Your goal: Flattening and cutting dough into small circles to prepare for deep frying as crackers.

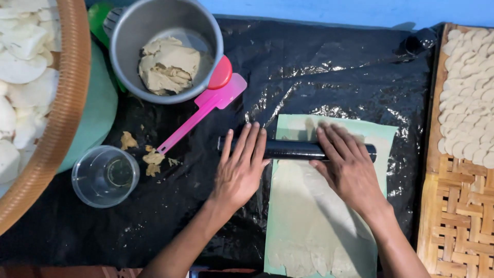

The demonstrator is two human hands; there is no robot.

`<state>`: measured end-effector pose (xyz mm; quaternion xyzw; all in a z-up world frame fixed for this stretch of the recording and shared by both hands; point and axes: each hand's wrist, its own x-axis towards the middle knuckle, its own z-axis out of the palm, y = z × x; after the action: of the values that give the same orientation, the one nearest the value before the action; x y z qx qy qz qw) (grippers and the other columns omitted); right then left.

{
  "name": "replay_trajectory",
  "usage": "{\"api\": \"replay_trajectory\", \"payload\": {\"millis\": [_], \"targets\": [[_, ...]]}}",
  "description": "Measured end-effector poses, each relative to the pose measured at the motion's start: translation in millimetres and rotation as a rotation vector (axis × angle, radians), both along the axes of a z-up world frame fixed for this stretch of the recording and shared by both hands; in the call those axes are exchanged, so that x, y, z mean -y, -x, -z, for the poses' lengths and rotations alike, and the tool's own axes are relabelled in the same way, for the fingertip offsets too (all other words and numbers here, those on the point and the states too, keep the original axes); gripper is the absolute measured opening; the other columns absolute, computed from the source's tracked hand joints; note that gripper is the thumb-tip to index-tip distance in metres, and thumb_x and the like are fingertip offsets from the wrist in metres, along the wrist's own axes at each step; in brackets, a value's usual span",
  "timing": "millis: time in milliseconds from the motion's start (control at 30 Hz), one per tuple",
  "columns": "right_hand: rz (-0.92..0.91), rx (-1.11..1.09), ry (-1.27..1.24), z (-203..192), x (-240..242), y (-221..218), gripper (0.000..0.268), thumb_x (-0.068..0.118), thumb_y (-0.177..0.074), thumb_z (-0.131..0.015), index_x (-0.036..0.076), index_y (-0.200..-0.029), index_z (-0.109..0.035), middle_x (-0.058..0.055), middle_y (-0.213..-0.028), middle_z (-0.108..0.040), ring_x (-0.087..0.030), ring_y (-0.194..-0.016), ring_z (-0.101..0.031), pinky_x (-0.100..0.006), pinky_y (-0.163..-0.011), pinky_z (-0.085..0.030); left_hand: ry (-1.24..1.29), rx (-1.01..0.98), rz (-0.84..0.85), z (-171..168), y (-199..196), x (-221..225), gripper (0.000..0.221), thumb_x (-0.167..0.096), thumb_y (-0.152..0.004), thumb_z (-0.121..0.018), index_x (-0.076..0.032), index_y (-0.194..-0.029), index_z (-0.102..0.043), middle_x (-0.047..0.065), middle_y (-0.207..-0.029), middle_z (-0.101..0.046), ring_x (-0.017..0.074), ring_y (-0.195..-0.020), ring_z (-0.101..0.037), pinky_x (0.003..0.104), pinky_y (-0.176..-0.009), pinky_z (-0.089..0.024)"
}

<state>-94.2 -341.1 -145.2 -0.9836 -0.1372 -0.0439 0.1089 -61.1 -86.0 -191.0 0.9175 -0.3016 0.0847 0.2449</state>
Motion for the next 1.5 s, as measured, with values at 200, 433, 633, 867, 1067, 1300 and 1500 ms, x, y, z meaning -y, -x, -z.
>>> {"api": "replay_trajectory", "payload": {"millis": [200,433,633,867,1067,1300,1500], "targets": [[0.043,-0.029,0.053,14.3,8.9,-27.1,0.069,0.047,-0.105,-0.041,0.002,-0.157,-0.039,-0.021,-0.164,-0.034,-0.040,-0.153,-0.028,-0.053,-0.123,-0.023,-0.085,-0.070,-0.056,-8.6,-31.5,15.5,0.070,-0.042,-0.102,-0.055,0.010,-0.148,-0.044,0.027,-0.157,-0.042,0.0371,-0.152,-0.032,0.059,-0.124,-0.017],[0.158,-0.083,0.031,30.2,19.6,-76.1,0.061,0.037,-0.110,-0.036,0.002,-0.160,-0.035,-0.032,-0.165,-0.022,-0.049,-0.154,-0.016,-0.056,-0.123,-0.015,-0.113,0.040,-0.100,-0.5,-84.7,34.9,0.072,-0.047,-0.103,-0.049,0.008,-0.148,-0.045,0.030,-0.158,-0.040,0.0418,-0.149,-0.030,0.062,-0.120,-0.015],[0.280,0.054,-0.056,46.8,24.1,-103.5,0.057,0.024,-0.108,-0.043,-0.009,-0.155,-0.041,-0.043,-0.158,-0.028,-0.058,-0.148,-0.024,-0.058,-0.121,-0.024,-0.079,0.140,-0.144,7.0,-91.6,42.4,0.065,-0.048,-0.100,-0.059,0.003,-0.139,-0.055,0.026,-0.144,-0.054,0.0406,-0.135,-0.048,0.060,-0.117,-0.029],[0.358,0.417,-0.202,42.0,22.3,-118.1,0.029,0.013,-0.114,-0.053,-0.008,-0.132,-0.061,-0.030,-0.135,-0.060,-0.048,-0.126,-0.056,-0.051,-0.107,-0.046,0.075,0.144,0.130,-9.5,-72.3,14.7,0.052,-0.032,-0.090,-0.072,-0.004,-0.134,-0.063,0.015,-0.116,-0.062,0.0323,-0.113,-0.057,0.046,-0.100,-0.044],[0.261,0.384,-0.365,-12.8,4.0,-70.1,0.021,0.011,-0.114,-0.056,-0.005,-0.123,-0.067,-0.022,-0.118,-0.067,-0.039,-0.109,-0.064,-0.047,-0.095,-0.052,-0.036,0.084,0.159,-31.8,-58.1,13.1,0.054,-0.030,-0.091,-0.074,-0.002,-0.135,-0.062,0.015,-0.110,-0.060,0.0305,-0.106,-0.057,0.046,-0.092,-0.044],[0.081,0.112,-0.214,-8.1,-9.4,-0.1,0.031,0.019,-0.097,-0.066,-0.004,-0.118,-0.067,-0.023,-0.131,-0.063,-0.039,-0.116,-0.061,-0.047,-0.098,-0.050,-0.014,0.035,0.095,-22.4,1.5,1.1,0.055,-0.029,-0.088,-0.075,-0.005,-0.135,-0.061,0.013,-0.111,-0.061,0.0303,-0.108,-0.057,0.049,-0.099,-0.043],[0.089,0.019,-0.030,21.9,-7.0,4.4,0.058,0.033,-0.104,-0.049,-0.005,-0.148,-0.048,-0.027,-0.155,-0.045,-0.042,-0.148,-0.037,-0.053,-0.118,-0.031,-0.069,0.016,-0.083,-17.5,16.2,16.7,0.065,-0.032,-0.093,-0.065,-0.007,-0.150,-0.050,0.019,-0.153,-0.051,0.0317,-0.144,-0.043,0.071,-0.116,-0.018]]}}
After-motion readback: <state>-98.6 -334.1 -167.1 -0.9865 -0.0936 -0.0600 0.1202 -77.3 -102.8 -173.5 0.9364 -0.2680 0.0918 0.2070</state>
